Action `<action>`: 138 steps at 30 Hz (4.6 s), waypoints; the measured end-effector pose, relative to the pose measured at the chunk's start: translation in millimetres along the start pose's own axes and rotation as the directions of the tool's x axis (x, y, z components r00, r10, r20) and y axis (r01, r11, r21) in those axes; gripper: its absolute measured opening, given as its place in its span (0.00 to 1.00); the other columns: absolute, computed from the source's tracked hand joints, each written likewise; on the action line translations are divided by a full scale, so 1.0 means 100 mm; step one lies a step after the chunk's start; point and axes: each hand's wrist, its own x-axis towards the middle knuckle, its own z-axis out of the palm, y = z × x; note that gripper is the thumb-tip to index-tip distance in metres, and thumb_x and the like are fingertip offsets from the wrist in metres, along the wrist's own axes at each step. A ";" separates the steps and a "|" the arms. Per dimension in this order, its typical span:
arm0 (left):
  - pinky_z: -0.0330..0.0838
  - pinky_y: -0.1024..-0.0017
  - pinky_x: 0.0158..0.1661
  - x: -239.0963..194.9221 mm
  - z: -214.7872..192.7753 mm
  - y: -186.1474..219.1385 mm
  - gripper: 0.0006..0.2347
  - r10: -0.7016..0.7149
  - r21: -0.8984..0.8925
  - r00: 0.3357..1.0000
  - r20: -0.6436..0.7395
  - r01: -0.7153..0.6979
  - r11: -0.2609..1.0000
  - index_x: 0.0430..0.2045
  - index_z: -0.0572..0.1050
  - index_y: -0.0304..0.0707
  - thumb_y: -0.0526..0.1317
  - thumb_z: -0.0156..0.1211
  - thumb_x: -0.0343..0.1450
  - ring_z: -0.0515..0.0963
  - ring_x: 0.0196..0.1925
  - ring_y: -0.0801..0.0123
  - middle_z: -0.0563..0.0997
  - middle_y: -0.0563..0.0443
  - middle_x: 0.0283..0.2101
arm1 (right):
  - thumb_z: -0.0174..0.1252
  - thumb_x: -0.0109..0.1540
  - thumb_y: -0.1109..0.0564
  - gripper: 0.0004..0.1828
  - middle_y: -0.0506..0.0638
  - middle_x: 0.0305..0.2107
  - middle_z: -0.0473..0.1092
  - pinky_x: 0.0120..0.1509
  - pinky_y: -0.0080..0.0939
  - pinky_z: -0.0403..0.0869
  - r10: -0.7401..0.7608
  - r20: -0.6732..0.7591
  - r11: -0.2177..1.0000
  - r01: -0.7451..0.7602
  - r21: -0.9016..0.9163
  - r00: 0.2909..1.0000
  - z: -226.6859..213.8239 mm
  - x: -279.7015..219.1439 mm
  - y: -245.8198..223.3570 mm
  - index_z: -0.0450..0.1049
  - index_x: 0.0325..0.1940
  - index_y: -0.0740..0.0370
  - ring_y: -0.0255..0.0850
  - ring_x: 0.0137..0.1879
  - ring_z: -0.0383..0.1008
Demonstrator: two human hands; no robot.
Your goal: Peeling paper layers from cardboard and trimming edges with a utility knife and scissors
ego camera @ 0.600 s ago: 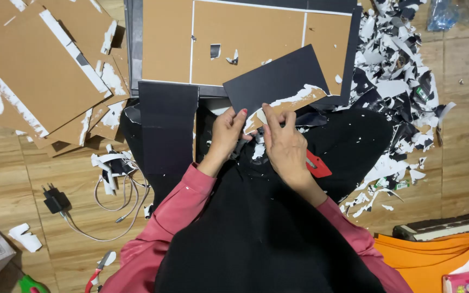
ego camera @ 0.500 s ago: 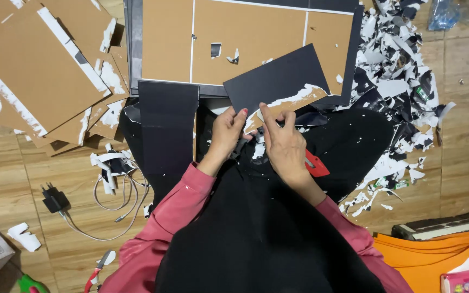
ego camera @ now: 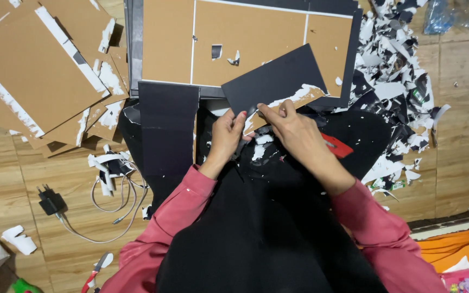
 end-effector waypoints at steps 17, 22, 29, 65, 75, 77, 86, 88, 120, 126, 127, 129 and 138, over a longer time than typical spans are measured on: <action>0.71 0.78 0.16 0.01 -0.18 -0.04 0.11 0.010 0.277 0.999 0.044 -0.022 0.961 0.34 0.68 0.29 0.40 0.52 0.67 0.77 0.15 0.67 0.76 0.42 0.16 | 0.40 0.62 0.54 0.19 0.67 0.33 0.68 0.45 0.63 0.68 0.004 0.316 0.973 -0.076 0.217 0.949 -0.76 0.17 -0.10 0.66 0.55 0.55 0.66 0.40 0.70; 0.73 0.57 0.32 -0.26 -0.09 0.41 0.27 0.300 0.653 0.954 -0.004 -0.225 0.723 0.48 0.56 0.25 0.35 0.63 0.59 0.75 0.36 0.42 0.67 0.29 0.42 | 0.38 0.62 0.50 0.21 0.68 0.31 0.70 0.46 0.62 0.66 0.091 0.127 0.886 -0.139 0.443 0.988 -0.66 -0.11 0.27 0.62 0.58 0.56 0.68 0.40 0.69; 0.60 0.61 0.45 0.02 0.02 0.26 0.25 0.559 0.864 0.741 0.373 -0.496 0.082 0.49 0.63 0.43 0.42 0.64 0.59 0.64 0.49 0.54 0.65 0.47 0.48 | 0.42 0.64 0.50 0.17 0.54 0.16 0.65 0.11 0.27 0.56 0.483 0.147 0.135 -0.240 0.961 0.863 0.62 -0.37 0.45 0.71 0.41 0.65 0.33 0.09 0.57; 0.76 0.80 0.37 0.36 -0.15 0.05 0.03 -0.083 -0.813 0.996 0.045 0.085 0.576 0.20 0.70 0.35 0.29 0.54 0.65 0.79 0.33 0.69 0.76 0.48 0.32 | 0.56 0.56 0.61 0.10 0.51 0.10 0.59 0.11 0.28 0.54 0.722 0.130 -0.327 0.170 0.930 0.680 0.64 0.09 0.07 0.65 0.23 0.66 0.31 0.09 0.53; 0.60 0.94 0.19 0.28 -0.72 0.65 0.01 0.131 -0.507 0.981 -0.147 -0.188 0.841 0.28 0.67 0.46 0.38 0.50 0.69 0.67 0.20 0.85 0.75 0.57 0.31 | 0.56 0.59 0.61 0.08 0.50 0.15 0.64 0.11 0.31 0.56 0.919 -0.006 -0.111 0.274 0.955 0.394 0.53 -0.45 1.24 0.63 0.28 0.60 0.33 0.11 0.57; 0.64 0.87 0.25 0.21 -0.46 0.57 0.01 0.219 -0.203 0.974 -0.058 -0.226 0.953 0.29 0.70 0.43 0.36 0.52 0.68 0.69 0.25 0.81 0.75 0.55 0.31 | 0.55 0.59 0.60 0.10 0.48 0.11 0.60 0.11 0.29 0.55 0.906 -0.037 -0.081 0.259 0.963 0.421 0.47 -0.43 1.11 0.64 0.25 0.61 0.31 0.10 0.55; 0.73 0.78 0.28 0.11 0.15 -0.09 0.12 0.052 0.202 0.988 0.144 -0.081 0.976 0.34 0.70 0.45 0.51 0.55 0.66 0.76 0.29 0.72 0.76 0.50 0.28 | 0.56 0.57 0.56 0.15 0.49 0.04 0.53 0.11 0.28 0.52 0.741 0.035 -0.182 0.151 0.972 0.670 0.67 -0.25 0.47 0.67 0.20 0.67 0.30 0.08 0.48; 0.72 0.83 0.19 0.13 0.12 -0.20 0.12 -0.031 0.062 0.996 0.079 0.026 0.998 0.22 0.70 0.42 0.49 0.61 0.63 0.74 0.20 0.78 0.75 0.53 0.19 | 0.56 0.57 0.55 0.15 0.49 0.04 0.53 0.11 0.28 0.53 0.681 0.068 -0.202 0.097 0.975 0.729 0.79 -0.22 0.40 0.68 0.20 0.68 0.30 0.08 0.48; 0.66 0.76 0.24 -0.54 0.16 -0.15 0.08 0.174 0.088 0.981 -0.089 -0.166 0.982 0.15 0.75 0.34 0.37 0.59 0.64 0.68 0.22 0.79 0.76 0.52 0.16 | 0.33 0.64 0.52 0.25 0.63 0.35 0.70 0.38 0.60 0.69 0.385 -0.152 0.909 -0.345 0.236 0.910 0.19 -0.34 -0.11 0.49 0.67 0.41 0.63 0.36 0.71; 0.66 0.77 0.28 -0.48 0.12 -0.02 0.08 0.182 0.036 0.972 -0.147 -0.178 0.983 0.14 0.74 0.33 0.36 0.58 0.65 0.65 0.25 0.80 0.74 0.57 0.16 | 0.31 0.62 0.49 0.26 0.66 0.40 0.69 0.43 0.65 0.67 0.322 0.097 0.896 -0.336 0.289 0.942 -0.15 -0.45 0.04 0.48 0.66 0.41 0.70 0.40 0.68; 0.66 0.77 0.28 -0.48 0.14 0.00 0.08 0.181 0.036 0.972 -0.146 -0.178 0.983 0.14 0.74 0.33 0.36 0.58 0.65 0.65 0.25 0.80 0.74 0.57 0.16 | 0.31 0.62 0.49 0.26 0.66 0.40 0.69 0.43 0.65 0.67 0.323 0.097 0.896 -0.337 0.290 0.941 -0.05 -0.49 0.02 0.48 0.66 0.41 0.70 0.40 0.68; 0.67 0.78 0.28 -0.50 0.17 0.05 0.08 0.187 0.035 0.970 -0.154 -0.184 0.982 0.14 0.73 0.34 0.36 0.59 0.65 0.66 0.24 0.80 0.74 0.57 0.15 | 0.34 0.60 0.43 0.28 0.61 0.39 0.70 0.44 0.61 0.69 0.311 0.224 0.912 -0.357 0.205 0.924 0.14 -0.58 -0.01 0.46 0.66 0.31 0.64 0.40 0.71; 0.62 0.73 0.22 -0.55 0.20 -0.12 0.11 0.224 0.152 0.971 -0.087 -0.209 0.966 0.09 0.69 0.31 0.35 0.58 0.64 0.67 0.17 0.71 0.71 0.48 0.11 | 0.29 0.62 0.48 0.28 0.59 0.32 0.69 0.43 0.57 0.71 0.405 0.079 0.913 -0.407 0.012 0.911 0.24 -0.44 -0.15 0.41 0.68 0.32 0.59 0.34 0.73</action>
